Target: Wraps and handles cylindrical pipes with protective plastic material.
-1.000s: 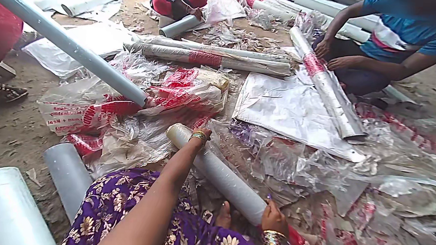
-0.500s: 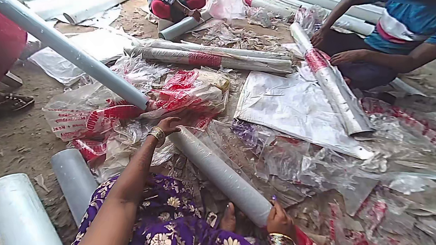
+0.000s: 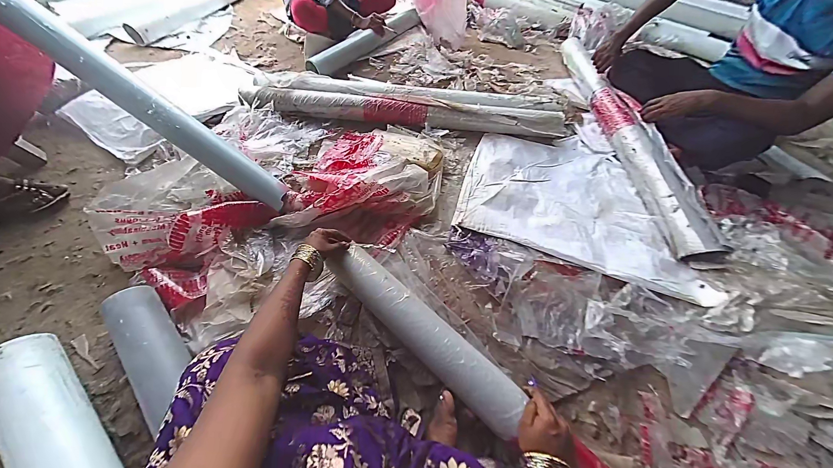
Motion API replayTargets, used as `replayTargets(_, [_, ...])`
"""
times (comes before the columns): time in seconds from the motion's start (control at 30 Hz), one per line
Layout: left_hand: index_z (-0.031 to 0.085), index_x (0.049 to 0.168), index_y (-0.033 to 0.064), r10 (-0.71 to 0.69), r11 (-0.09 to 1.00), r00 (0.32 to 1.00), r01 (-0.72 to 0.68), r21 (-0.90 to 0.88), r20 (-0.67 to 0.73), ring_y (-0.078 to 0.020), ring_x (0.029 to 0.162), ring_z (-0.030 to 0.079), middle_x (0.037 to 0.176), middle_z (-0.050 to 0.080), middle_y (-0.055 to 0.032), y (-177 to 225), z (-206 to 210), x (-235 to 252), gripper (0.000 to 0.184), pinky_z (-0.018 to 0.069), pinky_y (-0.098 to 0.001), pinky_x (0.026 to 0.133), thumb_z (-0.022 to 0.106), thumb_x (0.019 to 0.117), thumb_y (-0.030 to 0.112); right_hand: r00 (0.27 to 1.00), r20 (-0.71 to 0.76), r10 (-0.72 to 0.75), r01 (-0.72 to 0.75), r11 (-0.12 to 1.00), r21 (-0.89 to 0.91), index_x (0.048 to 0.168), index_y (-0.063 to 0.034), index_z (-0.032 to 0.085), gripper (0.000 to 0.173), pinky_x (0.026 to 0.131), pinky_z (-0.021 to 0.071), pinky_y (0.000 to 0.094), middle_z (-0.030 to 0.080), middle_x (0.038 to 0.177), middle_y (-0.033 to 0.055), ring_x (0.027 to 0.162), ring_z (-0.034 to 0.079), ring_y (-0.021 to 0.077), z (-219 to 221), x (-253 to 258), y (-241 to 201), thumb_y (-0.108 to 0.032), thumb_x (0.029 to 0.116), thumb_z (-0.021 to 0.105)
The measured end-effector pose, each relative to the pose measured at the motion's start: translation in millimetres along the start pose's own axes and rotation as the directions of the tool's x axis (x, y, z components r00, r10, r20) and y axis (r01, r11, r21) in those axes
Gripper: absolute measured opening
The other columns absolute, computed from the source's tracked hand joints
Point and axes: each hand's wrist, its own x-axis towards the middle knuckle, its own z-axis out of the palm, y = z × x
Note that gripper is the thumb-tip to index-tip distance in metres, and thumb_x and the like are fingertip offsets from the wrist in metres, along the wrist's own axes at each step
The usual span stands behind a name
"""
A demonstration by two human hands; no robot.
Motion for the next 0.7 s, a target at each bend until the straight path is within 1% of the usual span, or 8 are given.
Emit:
replayTargets(0.07, [0.07,0.12,-0.0056,0.017,0.998,1.0,-0.017,-0.068,0.0,-0.0266,0.109,0.069,0.121,0.071,-0.022,-2.7,-0.4,-2.1,0.025,0.0517,-0.0416,0.102,0.07,0.0955,0.002,1.0,-0.009,-0.002,0.002,1.0,-0.005,0.11,0.0062,0.075,0.031,0.093,0.05,0.0673,0.075,0.104,0.0278,0.098,0.072,0.0502,0.1,0.0,0.8,0.001,0.0976,0.048])
replayTargets(0.1, [0.071,0.118,-0.0057,0.022,0.999,1.0,-0.022,-0.043,-0.006,-0.0274,0.108,0.069,0.119,0.071,-0.022,-2.9,-0.9,-1.6,0.025,0.0517,-0.0427,0.102,0.071,0.0948,0.003,1.0,-0.006,0.001,-0.001,1.0,-0.005,0.11,0.0065,0.075,0.03,0.094,0.0497,0.0672,0.075,0.105,0.0279,0.098,0.072,0.0502,-0.1,0.2,0.2,0.001,0.0976,0.048])
replayTargets(0.17, [0.074,0.112,-0.0045,0.037,0.995,0.999,-0.036,0.095,-0.012,-0.0328,0.111,0.069,0.115,0.073,-0.0227,-1.8,-2.6,1.1,0.022,0.049,-0.0501,0.105,0.073,0.0945,0.009,1.0,0.005,0.014,-0.014,1.0,-0.008,0.11,0.0059,0.075,0.031,0.094,0.0496,0.0672,0.075,0.106,0.0278,0.1,0.072,0.0503,0.1,0.5,-0.8,0.001,0.0979,0.048])
replayTargets(0.27, [0.072,0.112,-0.0052,0.072,0.966,0.997,-0.071,0.25,0.003,-0.0405,0.113,0.067,0.114,0.071,-0.0264,-3.0,-2.5,8.9,0.025,0.0465,-0.0582,0.105,0.069,0.0985,0.016,0.998,0.051,0.032,-0.032,0.999,0.001,0.112,0.0054,0.075,0.031,0.097,0.0481,0.0673,0.075,0.106,0.0287,0.102,0.071,0.0509,-2.4,1.6,-1.5,0.001,0.0993,0.047])
replayTargets(0.47, [0.066,0.127,-0.0021,0.01,0.89,1.0,-0.011,0.456,0.005,-0.044,0.124,0.063,0.127,0.067,-0.0273,11.2,6.1,16.4,0.031,0.0446,-0.0623,0.108,0.055,0.1063,0.018,1.0,0.008,0.014,-0.014,1.0,0.008,0.109,0.0057,0.076,0.031,0.093,0.0495,0.0679,0.075,0.102,0.0293,0.096,0.072,0.0508,4.2,1.5,3.5,0.001,0.098,0.047])
replayTargets(0.57, [0.064,0.133,0.0042,-0.083,0.78,0.996,0.058,0.623,0.011,-0.0431,0.128,0.061,0.133,0.066,-0.0236,26.1,11.4,20.9,0.033,0.0452,-0.0639,0.107,0.052,0.1077,0.022,1.0,-0.003,0.01,-0.01,1.0,0.007,0.108,0.0057,0.076,0.03,0.094,0.0496,0.0675,0.075,0.102,0.0293,0.096,0.072,0.0509,3.6,0.7,2.1,0.002,0.0974,0.048])
replayTargets(0.63, [0.065,0.134,0.0068,-0.095,0.706,0.995,0.051,0.706,0.022,-0.0397,0.132,0.059,0.136,0.065,-0.0201,35.5,17.5,28.0,0.033,0.0412,-0.0624,0.11,0.054,0.1058,0.02,1.0,-0.009,0.005,-0.005,1.0,0.006,0.109,0.0061,0.076,0.03,0.094,0.0499,0.067,0.075,0.102,0.0293,0.097,0.072,0.0508,3.7,-0.9,0.9,0.002,0.0965,0.049])
replayTargets(0.7, [0.063,0.139,0.0091,-0.077,0.668,0.996,0.026,0.744,0.034,-0.0358,0.141,0.05,0.143,0.062,-0.0165,48.6,24.9,37.9,0.035,0.0347,-0.0606,0.116,0.053,0.1058,0.017,1.0,-0.003,0.012,-0.012,1.0,-0.007,0.11,0.0056,0.076,0.03,0.095,0.0499,0.0667,0.075,0.103,0.0286,0.098,0.072,0.0505,1.8,-1.0,-0.7,0.002,0.0966,0.05])
